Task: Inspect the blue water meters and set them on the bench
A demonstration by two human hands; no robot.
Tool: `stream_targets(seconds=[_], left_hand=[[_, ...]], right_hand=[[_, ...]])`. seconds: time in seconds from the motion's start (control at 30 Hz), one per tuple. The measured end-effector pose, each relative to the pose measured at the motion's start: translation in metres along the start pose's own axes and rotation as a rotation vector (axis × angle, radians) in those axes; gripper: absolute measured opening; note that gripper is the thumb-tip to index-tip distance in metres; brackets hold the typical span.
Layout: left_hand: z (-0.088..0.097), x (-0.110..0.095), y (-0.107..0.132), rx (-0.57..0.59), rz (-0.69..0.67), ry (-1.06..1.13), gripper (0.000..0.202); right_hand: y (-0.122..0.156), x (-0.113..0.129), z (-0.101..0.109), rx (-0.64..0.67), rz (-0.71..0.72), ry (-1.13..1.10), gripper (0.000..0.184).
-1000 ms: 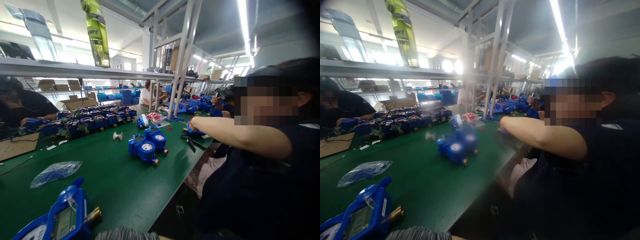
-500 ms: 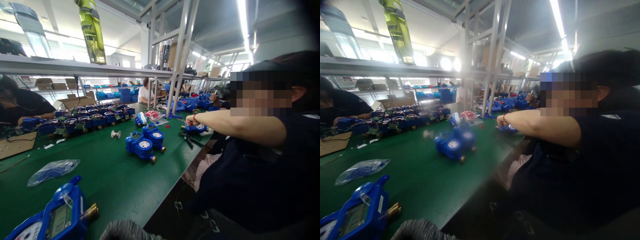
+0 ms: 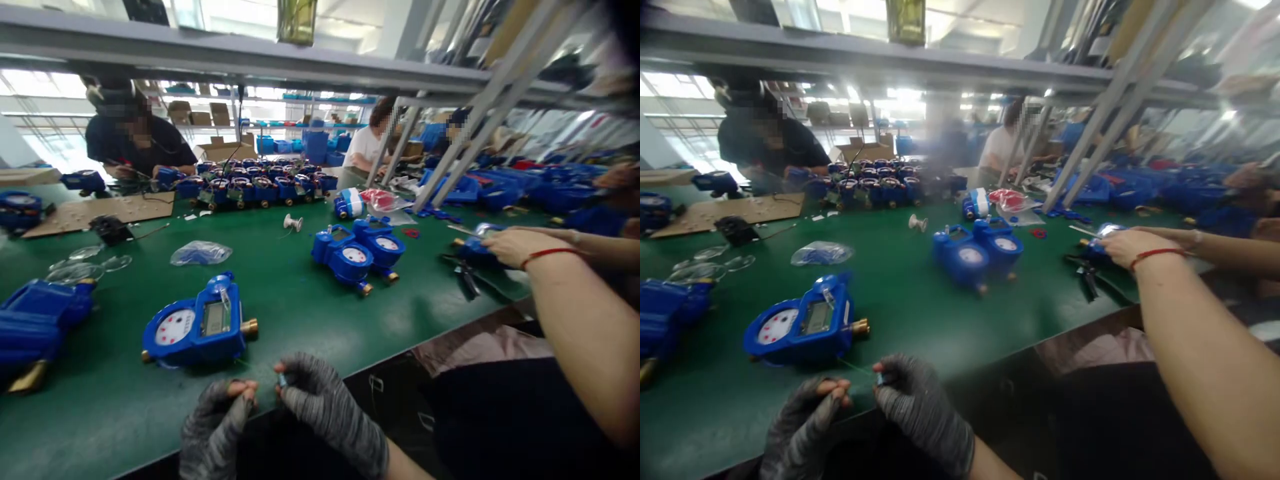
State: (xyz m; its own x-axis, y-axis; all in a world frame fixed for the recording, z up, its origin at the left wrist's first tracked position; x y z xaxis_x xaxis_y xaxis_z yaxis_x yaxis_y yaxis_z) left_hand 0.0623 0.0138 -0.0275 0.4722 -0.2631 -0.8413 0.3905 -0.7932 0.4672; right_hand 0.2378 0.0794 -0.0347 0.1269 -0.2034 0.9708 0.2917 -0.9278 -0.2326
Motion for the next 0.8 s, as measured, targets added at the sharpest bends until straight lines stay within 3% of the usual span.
stream_targets(seconds=[0.17,0.5,0.8], left_hand=[[-0.007,-0.005,-0.002,0.025,-0.062,-0.045,0.030],[-0.011,-0.021,0.002,0.039,-0.214,-0.071,0.021],[-0.014,-0.010,0.006,-0.024,-0.103,-0.002,0.026]], right_hand=[[-0.002,-0.008,-0.012,-0.018,-0.120,-0.254,0.031],[-0.002,-0.005,-0.019,-0.011,-0.067,-0.279,0.031],[-0.003,-0.005,-0.016,0.001,-0.020,-0.199,0.027]])
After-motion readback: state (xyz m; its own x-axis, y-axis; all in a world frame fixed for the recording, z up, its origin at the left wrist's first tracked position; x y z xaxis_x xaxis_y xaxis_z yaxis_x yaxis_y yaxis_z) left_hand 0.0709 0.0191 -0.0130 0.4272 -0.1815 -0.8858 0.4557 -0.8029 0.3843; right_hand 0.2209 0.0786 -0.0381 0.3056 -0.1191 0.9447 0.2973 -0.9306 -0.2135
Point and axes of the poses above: each hand's wrist, its own y-axis away from the middle knuckle, its own z-axis out of the back of the hand, x = y × z, the point moved 8 cm from there along -y, towards the middle knuckle, and after that the axes turned 15 degrees about z, right-handed, at the moved point
